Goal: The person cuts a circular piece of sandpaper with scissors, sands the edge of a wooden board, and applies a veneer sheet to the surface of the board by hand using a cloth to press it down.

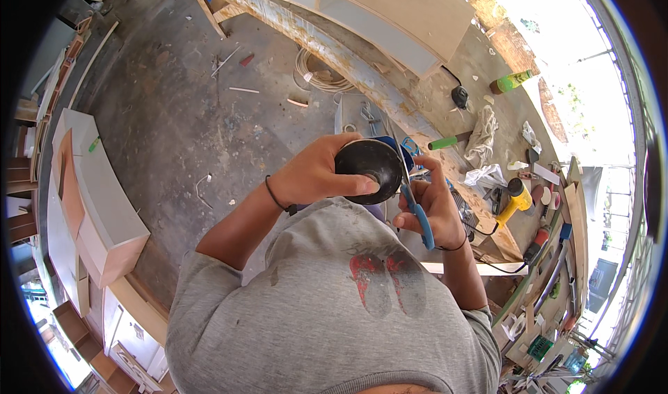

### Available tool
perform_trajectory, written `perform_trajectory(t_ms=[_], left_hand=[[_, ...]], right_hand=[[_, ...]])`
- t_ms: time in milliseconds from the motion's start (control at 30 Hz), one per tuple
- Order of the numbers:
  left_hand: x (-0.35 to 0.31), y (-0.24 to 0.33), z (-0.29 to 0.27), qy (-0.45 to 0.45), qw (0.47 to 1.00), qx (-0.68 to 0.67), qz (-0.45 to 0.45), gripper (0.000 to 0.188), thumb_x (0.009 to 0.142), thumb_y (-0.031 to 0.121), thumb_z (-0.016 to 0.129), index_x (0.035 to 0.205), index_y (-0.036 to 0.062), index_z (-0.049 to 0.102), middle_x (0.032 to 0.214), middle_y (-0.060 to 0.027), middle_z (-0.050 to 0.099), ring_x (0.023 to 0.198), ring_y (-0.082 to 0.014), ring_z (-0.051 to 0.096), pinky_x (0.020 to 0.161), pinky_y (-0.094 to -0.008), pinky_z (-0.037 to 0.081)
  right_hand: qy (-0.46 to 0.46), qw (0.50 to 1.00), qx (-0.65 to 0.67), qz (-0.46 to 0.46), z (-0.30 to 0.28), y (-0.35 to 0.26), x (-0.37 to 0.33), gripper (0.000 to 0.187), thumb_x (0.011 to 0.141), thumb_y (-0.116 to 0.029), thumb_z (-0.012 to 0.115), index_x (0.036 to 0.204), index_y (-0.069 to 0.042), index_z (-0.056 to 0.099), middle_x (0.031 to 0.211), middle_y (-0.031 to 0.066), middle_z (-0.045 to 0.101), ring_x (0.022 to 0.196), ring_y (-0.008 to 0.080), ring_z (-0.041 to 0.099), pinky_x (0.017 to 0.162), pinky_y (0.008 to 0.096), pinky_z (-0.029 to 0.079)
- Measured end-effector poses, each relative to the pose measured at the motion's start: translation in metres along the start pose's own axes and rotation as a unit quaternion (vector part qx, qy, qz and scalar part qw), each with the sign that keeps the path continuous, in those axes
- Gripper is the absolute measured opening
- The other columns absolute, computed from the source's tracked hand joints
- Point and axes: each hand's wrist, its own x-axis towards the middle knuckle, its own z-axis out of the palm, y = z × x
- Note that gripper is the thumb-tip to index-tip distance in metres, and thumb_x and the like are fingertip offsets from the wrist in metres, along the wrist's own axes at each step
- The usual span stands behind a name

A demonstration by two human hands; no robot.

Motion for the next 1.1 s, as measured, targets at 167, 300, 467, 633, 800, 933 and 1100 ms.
perform_trajectory(t_ms=[167, 300, 467, 633, 800, 933, 1100], left_hand=[[-0.001, -0.005, -0.004, 0.002, 1.0, 0.017, 0.024, 0.042, 0.074, 0.024, 0.076, 0.103, -0.0017, 0.061, 0.085, -0.0035, 0.064, 0.074, -0.0079, 0.058, 0.063, -0.0221, 0.048], [0.003, 0.006, -0.009, -0.05, 0.998, 0.032, -0.006, 0.038, 0.071, 0.018, 0.076, 0.101, -0.0012, 0.06, 0.089, -0.0031, 0.063, 0.079, -0.0076, 0.057, 0.07, -0.0232, 0.047], [0.003, 0.011, -0.006, -0.082, 0.994, 0.07, -0.013, 0.04, 0.071, 0.022, 0.077, 0.098, -0.0019, 0.061, 0.086, -0.0043, 0.064, 0.076, -0.0093, 0.058, 0.067, -0.0234, 0.048], [0.004, 0.01, -0.011, -0.097, 0.994, 0.059, -0.006, 0.042, 0.072, 0.027, 0.077, 0.097, -0.0024, 0.06, 0.084, -0.0054, 0.064, 0.074, -0.011, 0.059, 0.065, -0.0236, 0.048], [0.015, -0.008, 0.002, 0.076, 0.981, -0.174, 0.035, 0.047, 0.074, 0.025, 0.078, 0.107, -0.0022, 0.058, 0.09, -0.0047, 0.064, 0.08, -0.0097, 0.06, 0.069, -0.0216, 0.048], [0.016, -0.025, 0.039, 0.159, 0.925, -0.335, 0.086, 0.041, 0.078, 0.016, 0.075, 0.111, -0.0016, 0.058, 0.094, -0.0058, 0.065, 0.083, -0.0109, 0.062, 0.074, -0.0253, 0.053], [0.012, -0.015, 0.034, 0.135, 0.964, -0.222, 0.051, 0.038, 0.079, 0.012, 0.073, 0.111, -0.0021, 0.058, 0.095, -0.0067, 0.066, 0.082, -0.0119, 0.064, 0.071, -0.0267, 0.055]], right_hand=[[-0.008, 0.988, -0.102, 0.114, -0.011, 0.0, -0.006, 0.096, 0.06, -0.019, 0.09, 0.132, -0.009, 0.028, 0.074, 0.001, 0.056, 0.066, 0.0091, 0.053, 0.062, 0.0215, 0.042], [-0.02, 0.994, -0.065, 0.085, -0.009, -0.003, -0.002, 0.095, 0.059, -0.021, 0.091, 0.13, -0.008, 0.029, 0.073, 0.0007, 0.055, 0.066, 0.0088, 0.052, 0.062, 0.0209, 0.041], [-0.066, 0.996, -0.059, -0.022, -0.012, 0.008, 0.001, 0.082, 0.064, -0.023, 0.089, 0.121, -0.007, 0.032, 0.072, 0.0023, 0.057, 0.061, 0.0073, 0.053, 0.055, 0.0204, 0.04], [-0.047, 0.991, -0.084, 0.089, -0.013, -0.002, -0.007, 0.076, 0.064, -0.016, 0.088, 0.115, -0.009, 0.032, 0.076, 0.0027, 0.057, 0.066, 0.0071, 0.053, 0.056, 0.0195, 0.04], [0.045, 0.999, 0.009, 0.026, -0.007, 0.006, -0.004, 0.075, 0.065, -0.008, 0.086, 0.115, -0.009, 0.031, 0.077, 0.0034, 0.057, 0.068, 0.008, 0.054, 0.06, 0.0192, 0.042], [0.073, 0.997, -0.03, -0.02, 0.006, 0.012, 0.004, 0.074, 0.066, -0.013, 0.087, 0.113, -0.007, 0.03, 0.076, 0.0053, 0.058, 0.067, 0.009, 0.057, 0.058, 0.0205, 0.044], [0.032, 0.998, -0.002, -0.047, 0.0, 0.01, 0.003, 0.08, 0.065, -0.023, 0.088, 0.117, -0.006, 0.029, 0.074, 0.0039, 0.056, 0.067, 0.0089, 0.054, 0.06, 0.0217, 0.043]])
